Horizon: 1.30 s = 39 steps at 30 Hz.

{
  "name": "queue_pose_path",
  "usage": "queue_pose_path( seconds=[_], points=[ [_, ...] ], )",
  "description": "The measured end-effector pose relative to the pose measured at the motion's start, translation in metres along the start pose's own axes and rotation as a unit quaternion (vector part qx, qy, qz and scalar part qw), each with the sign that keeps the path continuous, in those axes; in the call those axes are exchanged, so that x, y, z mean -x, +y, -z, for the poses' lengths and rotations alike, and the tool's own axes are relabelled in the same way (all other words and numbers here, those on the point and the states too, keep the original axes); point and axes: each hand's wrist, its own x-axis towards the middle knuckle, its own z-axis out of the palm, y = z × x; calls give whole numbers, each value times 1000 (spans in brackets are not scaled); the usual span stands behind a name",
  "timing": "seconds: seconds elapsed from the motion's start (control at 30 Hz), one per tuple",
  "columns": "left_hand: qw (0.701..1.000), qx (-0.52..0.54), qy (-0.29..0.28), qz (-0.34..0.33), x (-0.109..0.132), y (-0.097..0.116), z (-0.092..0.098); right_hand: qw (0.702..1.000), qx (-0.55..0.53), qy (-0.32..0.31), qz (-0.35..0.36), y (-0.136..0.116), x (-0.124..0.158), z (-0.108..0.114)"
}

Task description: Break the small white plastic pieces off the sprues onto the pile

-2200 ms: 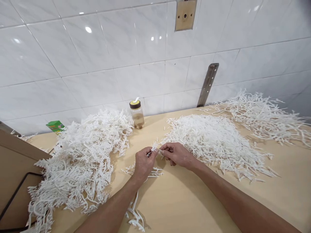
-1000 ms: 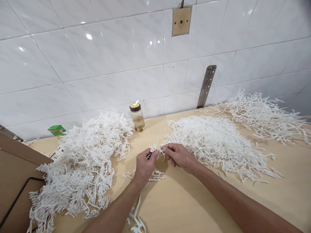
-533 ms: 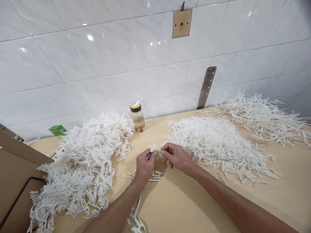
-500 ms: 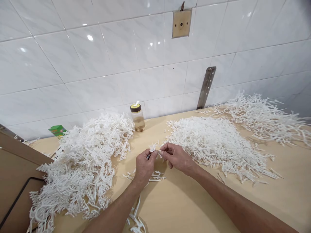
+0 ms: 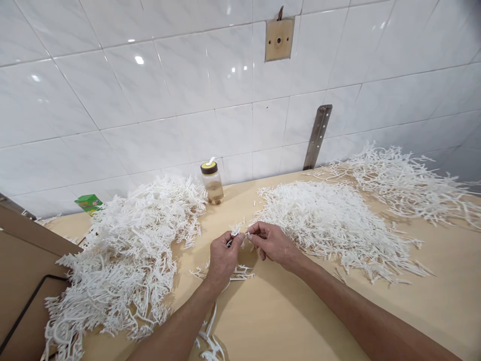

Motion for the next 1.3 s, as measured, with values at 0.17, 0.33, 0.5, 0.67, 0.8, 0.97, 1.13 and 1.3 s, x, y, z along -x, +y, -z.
queue_pose_path(
  seconds=[0.17, 0.33, 0.5, 0.67, 0.8, 0.97, 1.13, 1.3],
  points=[
    [999, -31, 10, -5, 1, -1, 0, 1000, 20, 19, 9, -5, 3, -3],
    [998, -57, 26, -18, 1, -1, 0, 998, 54, 13, 8, -10, 6, -5],
    [998, -48, 25, -22, -1, -5, 1, 997, 68, 15, 16, -7, 5, -4],
    [998, -66, 17, -16, 1, -1, 1, 981, 168, 75, 68, 1, 3, -4],
    [996, -85, -13, -6, 2, 2, 1, 948, 273, 116, 114, 4, 3, -10],
    [995, -97, 11, -26, 1, 1, 0, 902, 366, 146, 175, 7, -1, -12],
    [999, -46, 13, 11, 2, 1, 0, 899, 346, 240, 120, 4, -9, 11],
    [1000, 12, 21, 4, 0, 0, 0, 961, 222, 147, 76, -10, -2, 15]
  ],
)
